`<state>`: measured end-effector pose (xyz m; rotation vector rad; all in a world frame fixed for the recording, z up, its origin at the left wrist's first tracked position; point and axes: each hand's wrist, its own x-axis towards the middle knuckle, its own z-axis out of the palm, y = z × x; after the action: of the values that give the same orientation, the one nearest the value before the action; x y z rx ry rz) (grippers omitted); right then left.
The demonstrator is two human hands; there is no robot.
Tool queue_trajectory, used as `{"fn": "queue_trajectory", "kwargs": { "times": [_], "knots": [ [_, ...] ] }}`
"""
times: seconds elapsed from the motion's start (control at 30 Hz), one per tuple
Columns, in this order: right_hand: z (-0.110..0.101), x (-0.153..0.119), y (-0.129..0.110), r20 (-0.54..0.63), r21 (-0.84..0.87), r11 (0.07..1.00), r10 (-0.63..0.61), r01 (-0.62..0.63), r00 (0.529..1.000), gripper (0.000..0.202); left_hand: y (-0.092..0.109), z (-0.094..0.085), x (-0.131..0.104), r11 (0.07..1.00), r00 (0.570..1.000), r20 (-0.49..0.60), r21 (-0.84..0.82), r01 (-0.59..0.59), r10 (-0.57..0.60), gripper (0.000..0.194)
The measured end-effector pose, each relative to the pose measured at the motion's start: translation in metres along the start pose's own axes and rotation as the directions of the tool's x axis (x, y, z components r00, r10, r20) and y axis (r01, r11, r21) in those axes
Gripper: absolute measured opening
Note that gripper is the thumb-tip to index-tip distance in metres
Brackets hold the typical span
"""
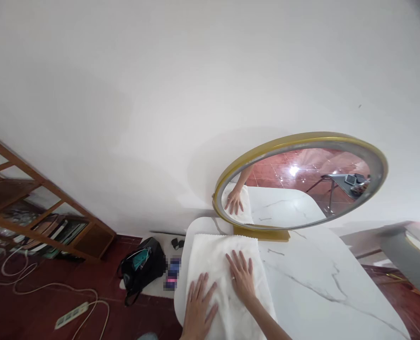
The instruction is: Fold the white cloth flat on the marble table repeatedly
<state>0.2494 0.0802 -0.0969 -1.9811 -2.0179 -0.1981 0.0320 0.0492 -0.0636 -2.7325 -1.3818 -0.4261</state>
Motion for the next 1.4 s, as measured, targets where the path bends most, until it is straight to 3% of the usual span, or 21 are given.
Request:
{"fn": "queue_trajectory", "kwargs": {
  "times": [0.2,0.37,0.6,0.77,0.93,1.1,1.2,1.4],
  "knots": [
    [0.01,0.023,-0.012,-0.037,0.037,0.993,-0.113,0.115,0.993,0.056,-0.003,0.004,0.007,0.983,0.985,0.0,-0.061,0.173,-0.173,0.054],
    [0.02,0.069,-0.024,-0.004,0.077,0.977,-0.199,0.199,0.98,0.053,-0.021,0.009,0.033,0.957,0.957,-0.033,-0.023,0.288,-0.288,0.053],
    [0.034,0.143,-0.031,0.124,0.125,0.989,-0.092,0.077,0.988,0.05,-0.066,0.014,0.093,0.954,0.952,-0.061,0.012,0.3,-0.298,0.051],
    [0.04,0.175,-0.029,0.219,0.14,0.989,0.005,-0.036,0.976,0.046,-0.084,0.018,0.12,0.965,0.962,-0.075,-0.004,0.263,-0.263,0.05],
    [0.042,0.174,-0.029,0.228,0.156,0.986,0.02,-0.057,0.973,0.045,-0.089,0.024,0.133,0.951,0.949,-0.066,-0.04,0.307,-0.309,0.039],
    [0.038,0.163,-0.026,0.2,0.164,0.986,0.005,-0.039,0.98,0.049,-0.103,0.035,0.167,0.894,0.889,-0.093,-0.045,0.445,-0.447,0.043],
    [0.036,0.159,-0.024,0.179,0.156,0.988,-0.012,-0.016,0.984,0.05,-0.11,0.042,0.178,0.92,0.917,-0.077,-0.045,0.389,-0.391,0.05],
    [0.029,0.137,-0.019,0.092,0.152,0.987,-0.07,0.055,0.993,0.05,-0.099,0.044,0.147,0.954,0.949,-0.105,-0.026,0.297,-0.298,0.05]
  ]
}}
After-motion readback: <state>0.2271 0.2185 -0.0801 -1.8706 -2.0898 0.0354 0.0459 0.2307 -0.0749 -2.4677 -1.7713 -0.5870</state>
